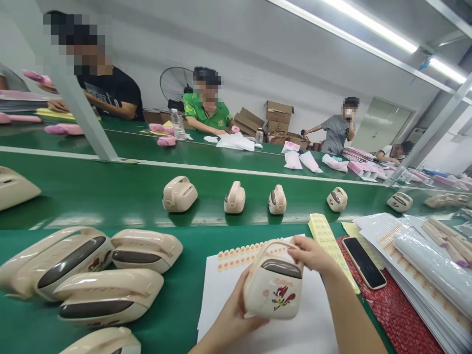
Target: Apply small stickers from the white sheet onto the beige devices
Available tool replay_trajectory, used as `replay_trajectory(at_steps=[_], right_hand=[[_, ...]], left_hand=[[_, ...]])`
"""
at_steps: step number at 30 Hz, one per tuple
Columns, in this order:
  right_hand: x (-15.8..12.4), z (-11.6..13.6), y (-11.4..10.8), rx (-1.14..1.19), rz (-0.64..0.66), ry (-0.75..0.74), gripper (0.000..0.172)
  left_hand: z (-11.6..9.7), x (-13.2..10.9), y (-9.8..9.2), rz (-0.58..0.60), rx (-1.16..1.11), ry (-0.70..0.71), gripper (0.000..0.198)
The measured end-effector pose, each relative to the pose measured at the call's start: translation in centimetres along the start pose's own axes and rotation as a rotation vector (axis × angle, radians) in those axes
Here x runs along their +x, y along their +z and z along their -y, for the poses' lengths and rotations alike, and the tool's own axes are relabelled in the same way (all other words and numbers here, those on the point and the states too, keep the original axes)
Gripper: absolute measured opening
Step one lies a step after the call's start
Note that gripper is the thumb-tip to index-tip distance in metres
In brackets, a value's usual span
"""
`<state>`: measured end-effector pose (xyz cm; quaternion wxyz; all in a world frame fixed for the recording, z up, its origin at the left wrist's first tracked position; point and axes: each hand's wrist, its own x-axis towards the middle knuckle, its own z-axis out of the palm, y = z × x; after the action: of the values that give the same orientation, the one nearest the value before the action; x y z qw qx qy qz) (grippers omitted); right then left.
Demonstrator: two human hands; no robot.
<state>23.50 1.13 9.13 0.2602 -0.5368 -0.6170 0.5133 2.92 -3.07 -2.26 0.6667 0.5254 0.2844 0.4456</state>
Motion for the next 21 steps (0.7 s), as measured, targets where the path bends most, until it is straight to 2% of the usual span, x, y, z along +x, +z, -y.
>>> replay_trajectory(at_steps=[3, 5, 7, 9, 13, 17, 21], right_hand=[[0.0, 2.0, -3.6, -0.154, -0.404, -0.061, 0.025], [1.5, 3.0, -6.0, -0.321, -0.691, 0.001, 0.020], [4.2, 3.3, -7.8, -0.472, -0.890, 0.087, 0.012], [7.2, 2.8, -9.1, -0.518, -0.939, 0.133, 0.005], [12.1, 0.7, -10.0, -0.483, -0.910, 0.199, 0.005], [14.1, 0.0, -9.6, -0.442, -0.881, 0.220, 0.016], [15.2, 1.1, -7.6, -0.446, -0.929, 0.132, 0.030]], left_hand=[[1.0, 0.3, 0.4, 0.035, 0.074, -0.093, 0.074], [1.1, 0.4, 0.6, 0.090, 0.203, -0.133, 0.055], [0.9, 0.3, 0.8, 0.118, 0.310, -0.115, 0.038], [0.5, 0.2, 1.0, 0.123, 0.368, -0.065, 0.031], [0.2, 0.0, 1.2, 0.122, 0.429, 0.004, 0.029], [0.5, -0.1, 1.2, 0.122, 0.447, 0.023, 0.031], [0.3, 0.0, 1.4, 0.123, 0.457, 0.003, 0.030]])
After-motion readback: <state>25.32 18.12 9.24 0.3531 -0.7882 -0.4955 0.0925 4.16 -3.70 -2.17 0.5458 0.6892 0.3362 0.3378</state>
